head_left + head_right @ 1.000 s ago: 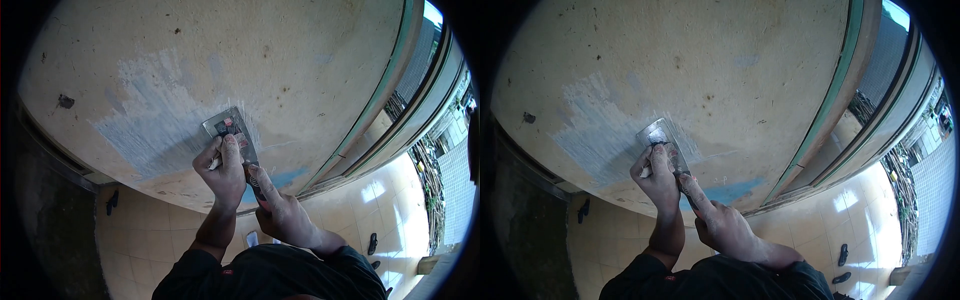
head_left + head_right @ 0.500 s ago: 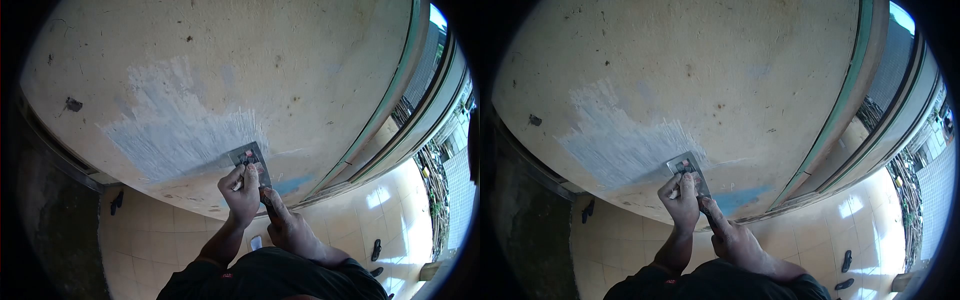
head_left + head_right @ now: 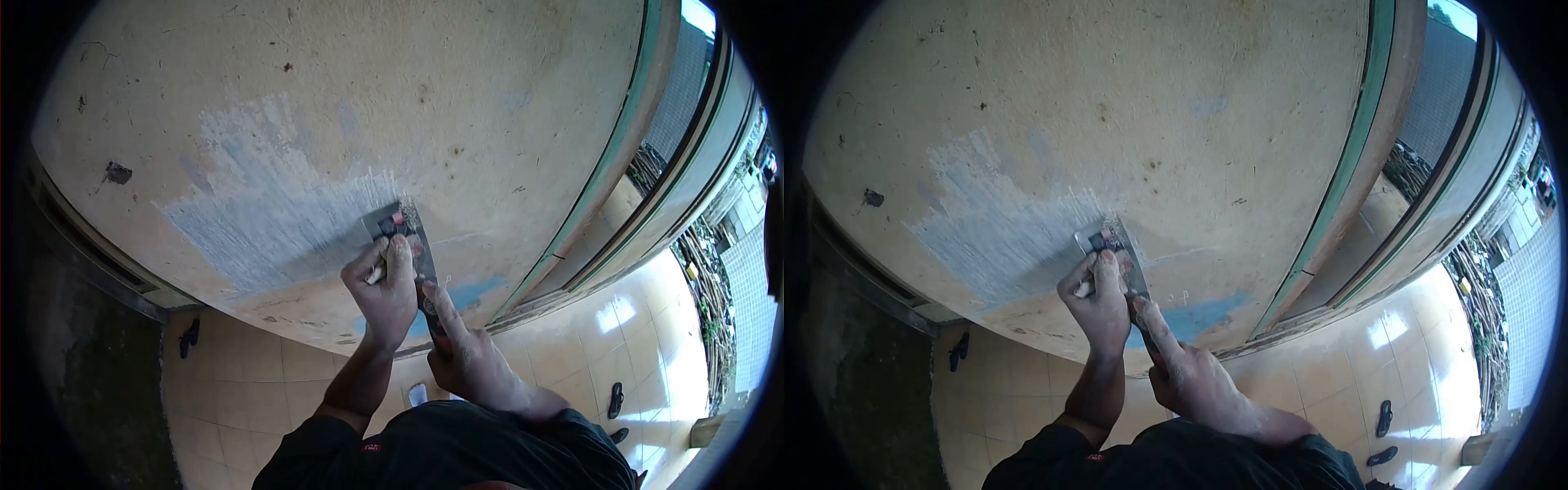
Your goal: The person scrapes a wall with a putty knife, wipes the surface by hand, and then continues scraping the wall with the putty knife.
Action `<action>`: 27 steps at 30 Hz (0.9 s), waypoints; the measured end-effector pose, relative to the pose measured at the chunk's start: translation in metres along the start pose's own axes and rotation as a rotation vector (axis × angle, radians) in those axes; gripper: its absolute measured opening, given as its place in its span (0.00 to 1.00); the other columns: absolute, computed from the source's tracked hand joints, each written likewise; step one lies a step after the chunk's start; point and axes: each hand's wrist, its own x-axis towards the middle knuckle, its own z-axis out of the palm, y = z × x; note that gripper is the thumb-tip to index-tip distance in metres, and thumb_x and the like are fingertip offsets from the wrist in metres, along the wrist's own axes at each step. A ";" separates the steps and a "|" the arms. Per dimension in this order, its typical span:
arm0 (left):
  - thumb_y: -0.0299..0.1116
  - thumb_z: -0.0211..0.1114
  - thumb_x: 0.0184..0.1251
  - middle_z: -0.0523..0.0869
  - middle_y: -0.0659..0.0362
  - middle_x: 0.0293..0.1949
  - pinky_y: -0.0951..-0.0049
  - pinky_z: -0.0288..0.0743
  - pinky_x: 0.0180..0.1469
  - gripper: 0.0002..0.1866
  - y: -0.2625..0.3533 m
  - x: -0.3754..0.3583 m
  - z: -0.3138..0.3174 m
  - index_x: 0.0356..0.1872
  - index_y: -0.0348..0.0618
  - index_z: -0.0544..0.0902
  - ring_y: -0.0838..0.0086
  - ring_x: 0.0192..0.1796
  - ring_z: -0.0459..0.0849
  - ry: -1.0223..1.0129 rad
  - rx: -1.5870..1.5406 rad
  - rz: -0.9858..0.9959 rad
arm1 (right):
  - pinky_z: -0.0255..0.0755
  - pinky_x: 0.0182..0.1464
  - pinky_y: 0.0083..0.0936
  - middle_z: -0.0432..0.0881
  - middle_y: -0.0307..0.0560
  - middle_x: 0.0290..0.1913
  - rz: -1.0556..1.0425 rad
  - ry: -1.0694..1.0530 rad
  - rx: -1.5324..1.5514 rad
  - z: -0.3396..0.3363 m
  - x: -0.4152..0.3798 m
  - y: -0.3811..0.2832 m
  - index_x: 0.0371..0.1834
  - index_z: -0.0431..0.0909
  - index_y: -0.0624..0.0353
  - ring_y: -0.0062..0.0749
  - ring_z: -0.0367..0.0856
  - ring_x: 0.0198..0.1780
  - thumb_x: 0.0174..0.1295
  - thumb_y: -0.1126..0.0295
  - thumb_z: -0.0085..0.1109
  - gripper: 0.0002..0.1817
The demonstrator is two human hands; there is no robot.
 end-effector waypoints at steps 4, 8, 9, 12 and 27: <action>0.22 0.57 0.66 0.72 0.68 0.18 0.84 0.58 0.22 0.14 0.007 -0.001 -0.002 0.18 0.33 0.71 0.89 0.23 0.66 -0.027 0.001 -0.012 | 0.72 0.33 0.50 0.79 0.68 0.36 -0.130 0.088 -0.050 0.009 0.001 0.022 0.72 0.45 0.54 0.60 0.79 0.31 0.49 0.84 0.51 0.44; 0.25 0.59 0.66 0.80 0.52 0.35 0.77 0.77 0.40 0.09 -0.008 -0.018 -0.011 0.40 0.27 0.72 0.78 0.36 0.79 -0.018 0.071 -0.126 | 0.72 0.32 0.50 0.78 0.67 0.33 -0.238 0.118 -0.021 0.016 -0.001 0.032 0.72 0.46 0.53 0.61 0.79 0.29 0.48 0.84 0.52 0.45; 0.27 0.60 0.66 0.79 0.52 0.36 0.77 0.76 0.39 0.11 -0.009 -0.014 -0.006 0.40 0.27 0.72 0.78 0.36 0.78 0.020 0.066 -0.061 | 0.72 0.32 0.50 0.78 0.67 0.33 -0.233 0.117 -0.018 0.015 0.000 0.032 0.72 0.46 0.53 0.61 0.78 0.29 0.48 0.84 0.52 0.45; 0.28 0.61 0.65 0.80 0.52 0.36 0.78 0.75 0.38 0.12 0.015 0.013 0.007 0.41 0.28 0.72 0.78 0.35 0.78 0.008 0.077 -0.078 | 0.73 0.33 0.50 0.78 0.68 0.35 -0.207 0.102 -0.039 -0.006 0.012 0.010 0.72 0.46 0.53 0.61 0.79 0.30 0.47 0.84 0.52 0.45; 0.26 0.58 0.66 0.77 0.65 0.22 0.82 0.63 0.26 0.11 0.005 -0.011 -0.008 0.26 0.29 0.79 0.87 0.25 0.70 0.067 0.076 -0.003 | 0.71 0.41 0.47 0.76 0.72 0.40 -0.228 -0.002 0.071 0.005 0.000 0.032 0.72 0.46 0.56 0.69 0.76 0.40 0.44 0.84 0.50 0.46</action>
